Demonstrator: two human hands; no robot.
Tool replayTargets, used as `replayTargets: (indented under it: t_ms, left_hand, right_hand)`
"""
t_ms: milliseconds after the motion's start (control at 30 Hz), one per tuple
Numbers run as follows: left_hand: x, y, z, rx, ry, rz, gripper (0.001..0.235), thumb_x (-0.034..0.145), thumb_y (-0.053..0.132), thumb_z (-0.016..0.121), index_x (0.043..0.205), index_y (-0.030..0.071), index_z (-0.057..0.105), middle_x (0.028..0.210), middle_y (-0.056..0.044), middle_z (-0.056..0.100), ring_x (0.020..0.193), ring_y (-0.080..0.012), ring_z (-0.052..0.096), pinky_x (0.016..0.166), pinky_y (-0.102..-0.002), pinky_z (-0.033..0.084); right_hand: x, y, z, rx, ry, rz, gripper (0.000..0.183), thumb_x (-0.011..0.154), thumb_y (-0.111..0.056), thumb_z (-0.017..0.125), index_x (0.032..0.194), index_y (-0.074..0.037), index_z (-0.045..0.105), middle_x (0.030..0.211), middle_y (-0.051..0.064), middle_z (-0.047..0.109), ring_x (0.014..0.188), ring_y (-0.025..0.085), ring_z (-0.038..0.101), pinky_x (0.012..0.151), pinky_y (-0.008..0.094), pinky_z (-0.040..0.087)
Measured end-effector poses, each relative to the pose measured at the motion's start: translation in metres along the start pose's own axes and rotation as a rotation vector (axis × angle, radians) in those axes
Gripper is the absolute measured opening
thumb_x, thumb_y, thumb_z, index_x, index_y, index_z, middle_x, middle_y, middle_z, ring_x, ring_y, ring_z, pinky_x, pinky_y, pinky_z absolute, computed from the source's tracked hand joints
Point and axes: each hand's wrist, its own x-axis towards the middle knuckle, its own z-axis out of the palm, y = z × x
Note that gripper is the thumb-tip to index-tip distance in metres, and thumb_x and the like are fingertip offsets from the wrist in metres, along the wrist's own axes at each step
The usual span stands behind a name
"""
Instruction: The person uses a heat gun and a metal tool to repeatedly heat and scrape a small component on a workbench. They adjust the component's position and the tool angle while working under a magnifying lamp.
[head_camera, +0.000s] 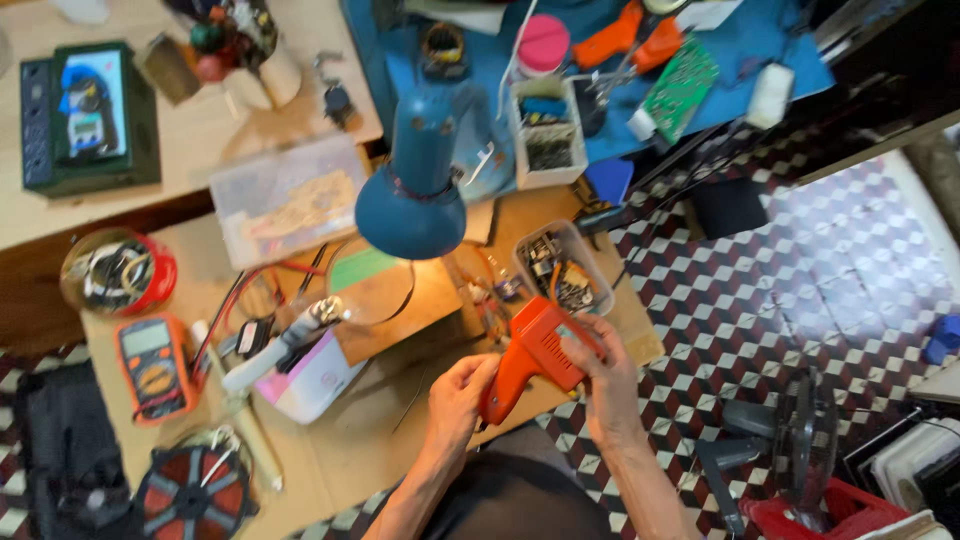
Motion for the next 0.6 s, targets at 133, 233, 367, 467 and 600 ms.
replayTargets:
  t_ms: [133, 233, 367, 467, 600]
  left_hand:
    - [0.021, -0.02, -0.006, -0.007, 0.04, 0.018, 0.035, 0.095, 0.029, 0.066, 0.112, -0.001, 0.076, 0.093, -0.005, 0.076, 0.077, -0.0079, 0.067, 0.068, -0.022, 0.052]
    - [0.037, -0.034, -0.013, -0.036, 0.058, 0.038, 0.034, 0.094, 0.027, 0.068, 0.111, -0.002, 0.076, 0.094, -0.005, 0.078, 0.078, -0.0082, 0.068, 0.07, -0.021, 0.053]
    - [0.045, -0.035, -0.013, -0.109, 0.01, 0.103, 0.033, 0.093, 0.025, 0.068, 0.11, -0.003, 0.075, 0.09, -0.006, 0.078, 0.072, -0.0098, 0.068, 0.063, -0.023, 0.053]
    - [0.036, -0.033, -0.01, -0.084, -0.013, 0.076, 0.034, 0.095, 0.029, 0.066, 0.112, 0.001, 0.075, 0.086, -0.004, 0.074, 0.066, -0.0067, 0.062, 0.056, -0.021, 0.046]
    - [0.015, -0.021, -0.001, -0.053, 0.043, 0.075, 0.034, 0.095, 0.03, 0.067, 0.11, 0.0, 0.074, 0.083, -0.003, 0.072, 0.063, -0.0068, 0.059, 0.052, -0.021, 0.044]
  right_hand:
    - [0.002, -0.002, 0.003, 0.03, 0.044, 0.027, 0.064, 0.076, -0.027, 0.08, 0.131, -0.003, 0.058, 0.113, 0.01, 0.067, 0.103, 0.018, 0.064, 0.092, 0.033, 0.049]
    - [0.004, -0.004, 0.011, 0.056, 0.044, 0.044, 0.064, 0.075, -0.026, 0.08, 0.131, -0.004, 0.058, 0.115, 0.012, 0.067, 0.106, 0.019, 0.065, 0.094, 0.034, 0.049]
    - [0.003, -0.013, 0.01, 0.057, 0.024, 0.029, 0.063, 0.076, -0.025, 0.079, 0.132, -0.003, 0.058, 0.12, 0.012, 0.065, 0.109, 0.018, 0.065, 0.097, 0.033, 0.05]
    - [0.001, -0.007, 0.006, 0.031, 0.012, -0.02, 0.062, 0.078, -0.023, 0.077, 0.132, -0.001, 0.057, 0.121, 0.01, 0.064, 0.106, 0.018, 0.065, 0.092, 0.032, 0.052]
    - [0.003, 0.001, -0.003, 0.047, -0.023, -0.021, 0.06, 0.08, -0.018, 0.076, 0.133, -0.002, 0.054, 0.119, 0.011, 0.064, 0.102, 0.016, 0.066, 0.084, 0.029, 0.056]
